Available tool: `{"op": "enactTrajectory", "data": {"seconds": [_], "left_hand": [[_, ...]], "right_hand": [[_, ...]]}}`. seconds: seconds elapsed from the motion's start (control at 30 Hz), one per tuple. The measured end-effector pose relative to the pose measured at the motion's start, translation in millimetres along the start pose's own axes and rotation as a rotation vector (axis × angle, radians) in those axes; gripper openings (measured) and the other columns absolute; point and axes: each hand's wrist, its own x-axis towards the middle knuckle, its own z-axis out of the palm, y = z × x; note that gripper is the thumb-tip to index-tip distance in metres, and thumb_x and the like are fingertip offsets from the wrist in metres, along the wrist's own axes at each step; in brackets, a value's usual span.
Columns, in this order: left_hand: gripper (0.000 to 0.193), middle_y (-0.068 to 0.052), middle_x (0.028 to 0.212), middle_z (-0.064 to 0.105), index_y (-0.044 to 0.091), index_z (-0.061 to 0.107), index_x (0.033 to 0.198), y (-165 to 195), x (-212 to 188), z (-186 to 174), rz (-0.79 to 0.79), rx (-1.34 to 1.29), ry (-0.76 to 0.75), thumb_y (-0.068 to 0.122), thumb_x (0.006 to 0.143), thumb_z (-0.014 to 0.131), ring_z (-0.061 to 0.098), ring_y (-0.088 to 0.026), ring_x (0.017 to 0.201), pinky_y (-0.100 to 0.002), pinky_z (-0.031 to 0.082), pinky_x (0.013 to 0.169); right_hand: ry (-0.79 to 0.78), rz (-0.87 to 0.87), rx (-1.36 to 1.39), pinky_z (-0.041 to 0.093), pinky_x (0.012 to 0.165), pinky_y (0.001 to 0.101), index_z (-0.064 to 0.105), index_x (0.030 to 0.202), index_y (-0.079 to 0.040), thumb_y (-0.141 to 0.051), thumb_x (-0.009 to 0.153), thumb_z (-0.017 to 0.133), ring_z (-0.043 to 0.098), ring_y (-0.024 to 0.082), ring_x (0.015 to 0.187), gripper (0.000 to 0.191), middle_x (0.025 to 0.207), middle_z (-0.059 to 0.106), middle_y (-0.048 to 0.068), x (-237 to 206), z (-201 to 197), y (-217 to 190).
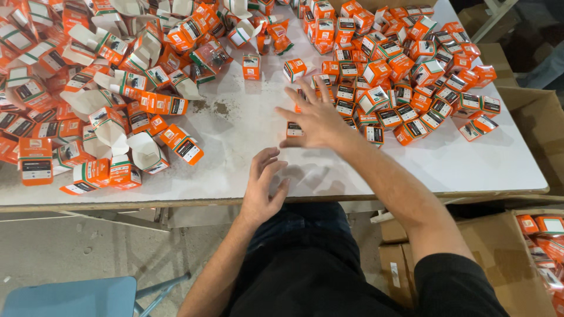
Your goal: The person picks up unfolded small orange cardboard boxes from a table one at a time and folds them closed by hand, pressing the flaps into shape, then sets the finished boxes back on the table in a pile. The table is covered with many open and folded boxes, with more boxes in cardboard cartons beside the table.
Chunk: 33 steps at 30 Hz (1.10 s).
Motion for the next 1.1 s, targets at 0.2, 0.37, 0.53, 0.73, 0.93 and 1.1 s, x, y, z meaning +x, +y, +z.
{"op": "enactTrajectory", "data": {"seconds": [0.2, 0.37, 0.53, 0.73, 0.93, 1.1], "left_hand": [[0.039, -0.019, 0.141, 0.053, 0.003, 0.061, 0.124, 0.3, 4.8, 2.1, -0.106, 0.125, -0.039, -0.001, 0.086, 0.065, 0.057, -0.037, 0.13, -0.046, 0.053, 0.104], [0.06, -0.017, 0.142, 0.052, 0.008, 0.062, 0.137, 8.1, 56.5, 53.0, 0.388, 0.537, -0.161, 0.021, 0.08, 0.077, 0.046, -0.037, 0.134, -0.054, 0.043, 0.107], [0.059, -0.014, 0.127, 0.058, 0.005, 0.062, 0.123, -8.8, 93.3, 84.1, 0.358, 0.664, -0.154, 0.031, 0.073, 0.079, 0.051, -0.034, 0.126, -0.058, 0.041, 0.109], [0.038, -0.012, 0.125, 0.059, 0.006, 0.061, 0.123, -16.1, 57.8, 78.7, 0.287, 0.711, -0.266, 0.024, 0.092, 0.073, 0.052, -0.033, 0.131, -0.049, 0.044, 0.107], [0.058, -0.015, 0.122, 0.061, 0.007, 0.061, 0.131, -15.3, 87.0, 78.6, 0.326, 0.765, -0.056, 0.028, 0.077, 0.071, 0.048, -0.036, 0.127, -0.058, 0.04, 0.099], [0.052, -0.012, 0.117, 0.064, 0.008, 0.06, 0.13, 5.8, 63.9, 70.0, 0.24, 0.731, -0.241, 0.021, 0.082, 0.073, 0.052, -0.033, 0.123, -0.055, 0.04, 0.102]], "right_hand": [[0.076, 0.195, 0.326, 0.027, 0.123, 0.0592, 0.059, 0.146, -0.02, -0.039, 0.111, 0.058, 0.038, 0.033, 0.152, 0.039, 0.154, 0.053, 0.011, 0.7, -9.1, 53.8], [0.072, 0.16, 0.111, 0.02, 0.119, 0.067, 0.069, 0.137, -0.023, -0.038, 0.102, 0.065, 0.033, 0.039, 0.15, 0.038, 0.153, 0.05, 0.016, 8.8, -5.1, 67.9], [0.029, 0.208, 0.188, 0.016, 0.118, 0.068, 0.068, 0.139, -0.026, -0.042, 0.101, 0.066, 0.03, 0.043, 0.148, 0.042, 0.156, 0.046, 0.016, 27.8, 0.5, 62.6], [0.026, 0.185, 0.219, 0.019, 0.119, 0.0596, 0.07, 0.134, -0.024, -0.045, 0.095, 0.069, 0.031, 0.042, 0.146, 0.044, 0.151, 0.049, 0.015, 19.4, 0.7, 49.5], [0.068, 0.164, 0.247, 0.02, 0.125, 0.0577, 0.071, 0.137, -0.024, -0.037, 0.108, 0.064, 0.033, 0.035, 0.153, 0.033, 0.157, 0.053, 0.011, 40.0, 4.1, 46.0], [-0.013, 0.057, 0.227, 0.02, 0.119, 0.0645, 0.071, 0.133, -0.023, -0.056, 0.093, 0.067, 0.034, 0.041, 0.147, 0.052, 0.15, 0.052, 0.016, 31.1, 7.5, 37.7]]}}
